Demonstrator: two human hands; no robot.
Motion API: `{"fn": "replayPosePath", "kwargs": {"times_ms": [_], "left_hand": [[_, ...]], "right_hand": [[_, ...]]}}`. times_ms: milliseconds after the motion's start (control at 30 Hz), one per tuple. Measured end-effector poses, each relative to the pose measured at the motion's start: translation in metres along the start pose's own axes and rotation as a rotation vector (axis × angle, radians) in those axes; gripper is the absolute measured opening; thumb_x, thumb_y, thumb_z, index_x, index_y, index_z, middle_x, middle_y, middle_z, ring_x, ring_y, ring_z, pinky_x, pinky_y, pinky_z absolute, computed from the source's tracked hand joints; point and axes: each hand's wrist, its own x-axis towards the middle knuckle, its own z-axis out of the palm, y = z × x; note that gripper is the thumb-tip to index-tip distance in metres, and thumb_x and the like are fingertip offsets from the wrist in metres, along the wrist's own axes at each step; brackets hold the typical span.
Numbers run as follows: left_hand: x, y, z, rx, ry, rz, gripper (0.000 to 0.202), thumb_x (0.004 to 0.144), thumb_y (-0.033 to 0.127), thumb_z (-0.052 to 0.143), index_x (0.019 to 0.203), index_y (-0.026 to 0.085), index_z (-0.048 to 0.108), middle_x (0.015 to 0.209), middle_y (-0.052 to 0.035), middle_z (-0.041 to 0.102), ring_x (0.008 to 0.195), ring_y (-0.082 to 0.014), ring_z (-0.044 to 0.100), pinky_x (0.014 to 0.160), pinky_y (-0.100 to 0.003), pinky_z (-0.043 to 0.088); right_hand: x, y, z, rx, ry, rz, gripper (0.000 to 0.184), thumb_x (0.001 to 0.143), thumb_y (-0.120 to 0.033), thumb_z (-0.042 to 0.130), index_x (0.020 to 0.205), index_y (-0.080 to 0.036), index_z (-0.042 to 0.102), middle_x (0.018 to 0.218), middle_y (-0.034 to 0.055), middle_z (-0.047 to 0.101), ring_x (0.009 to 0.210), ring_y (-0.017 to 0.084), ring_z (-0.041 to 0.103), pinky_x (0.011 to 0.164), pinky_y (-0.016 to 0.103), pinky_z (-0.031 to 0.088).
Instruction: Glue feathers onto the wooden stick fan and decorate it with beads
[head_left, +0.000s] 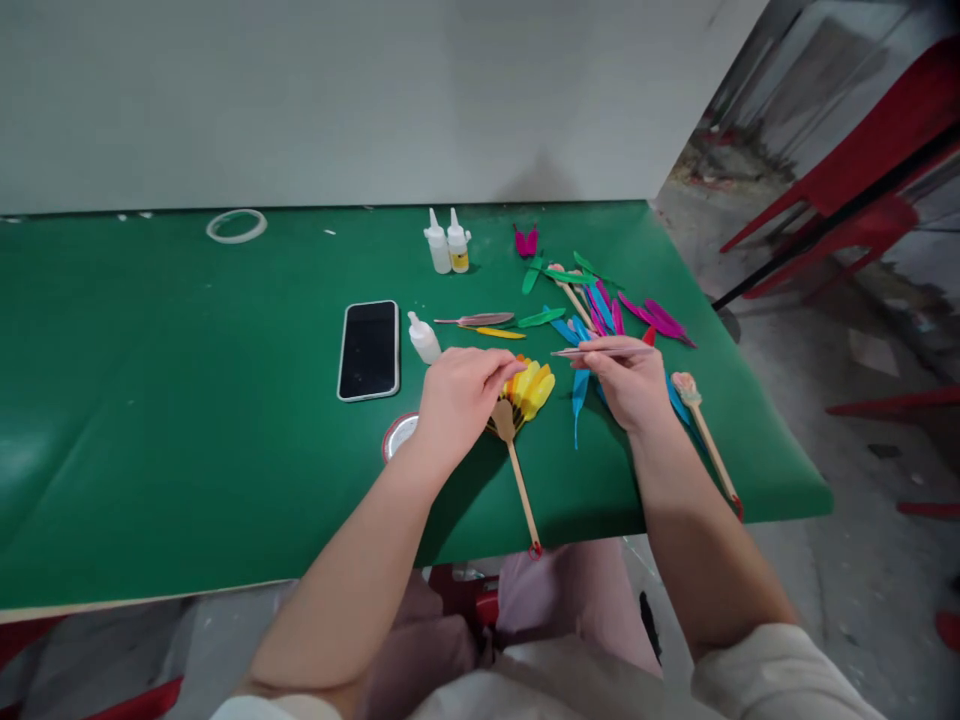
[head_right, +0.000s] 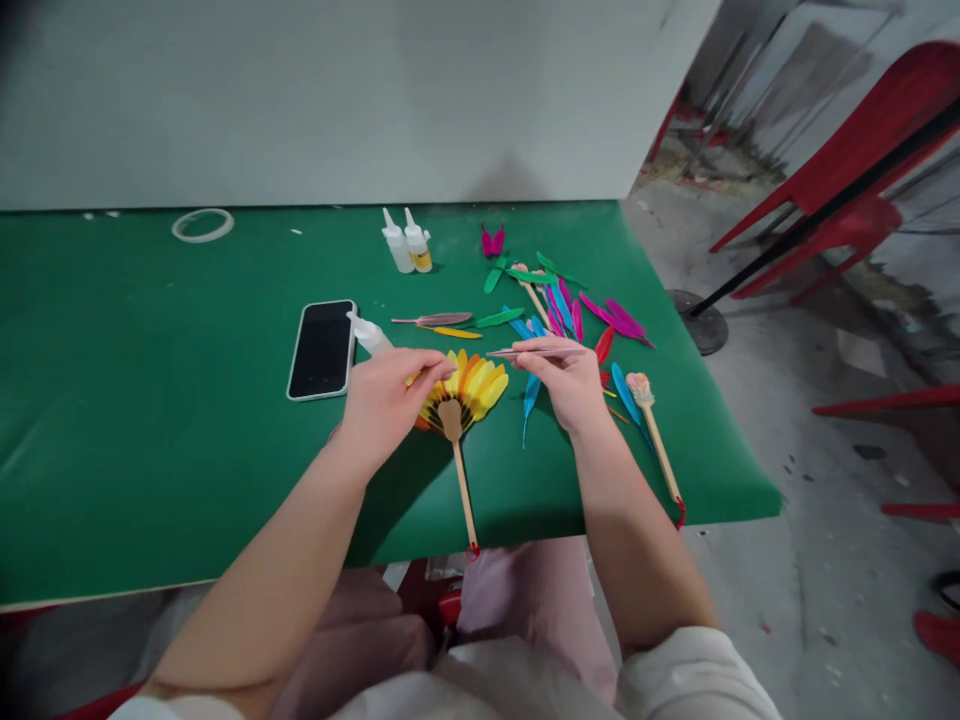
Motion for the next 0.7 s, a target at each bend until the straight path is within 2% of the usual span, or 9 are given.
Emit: {"fn": "replayPosePath", "kwargs": {"times_ms": [133,300,400,500,700], "left_hand": [[-0.019,0.007,-0.022,-0.285,0.088,-0.115,0.022,0.089,0.026,0.043,0.094,0.020,0.064,0.090,-0.0006,0.071,0.086,-0.0131,0.065,0.080,-0.026,0.049],[-0.035,-0.007,-0.027,-0.553,0.178,-0.355,0.021,0.084,0.030,0.052,0.095,0.020,0.067,0.095,-0.0011,0.071,0.093,-0.0136,0.064,0.085,-0.026,0.049],[-0.036,-0.014,-0.027,-0.703,0.180,-0.423,0.022,0.081,0.034,0.057,0.093,0.020,0.069,0.092,-0.0024,0.071,0.086,-0.0142,0.065,0.080,-0.026,0.051],[-0.035,-0.019,-0.029,-0.808,0.189,-0.451,0.018,0.076,0.032,0.063,0.086,0.019,0.070,0.086,-0.0020,0.072,0.079,-0.0132,0.066,0.075,-0.025,0.052],[-0.038,-0.028,-0.028,-0.885,0.181,-0.515,0.013,0.069,0.029,0.069,0.076,0.017,0.070,0.074,-0.0022,0.071,0.071,-0.0137,0.065,0.069,-0.026,0.052]], "right_hand": [[-0.008,-0.008,0.010,0.075,-0.134,0.039,0.014,0.063,-0.029,0.074,0.077,-0.025,0.071,0.077,0.0016,0.073,0.075,0.020,0.069,0.071,0.034,0.057],[-0.009,-0.028,0.042,0.057,-0.262,0.048,0.017,0.064,-0.025,0.074,0.081,-0.025,0.071,0.085,0.0017,0.073,0.081,0.019,0.068,0.076,0.033,0.055],[-0.006,-0.038,0.065,0.002,-0.371,-0.037,0.018,0.066,-0.023,0.073,0.084,-0.027,0.072,0.088,0.0001,0.072,0.084,0.018,0.067,0.076,0.031,0.054],[-0.007,-0.040,0.080,-0.037,-0.406,-0.138,0.019,0.070,-0.021,0.070,0.087,-0.030,0.071,0.089,-0.0010,0.071,0.086,0.016,0.065,0.076,0.030,0.052],[-0.015,-0.035,0.083,-0.081,-0.408,-0.277,0.027,0.071,-0.015,0.068,0.092,-0.031,0.070,0.089,-0.0004,0.072,0.084,0.017,0.063,0.075,0.033,0.050]]}}
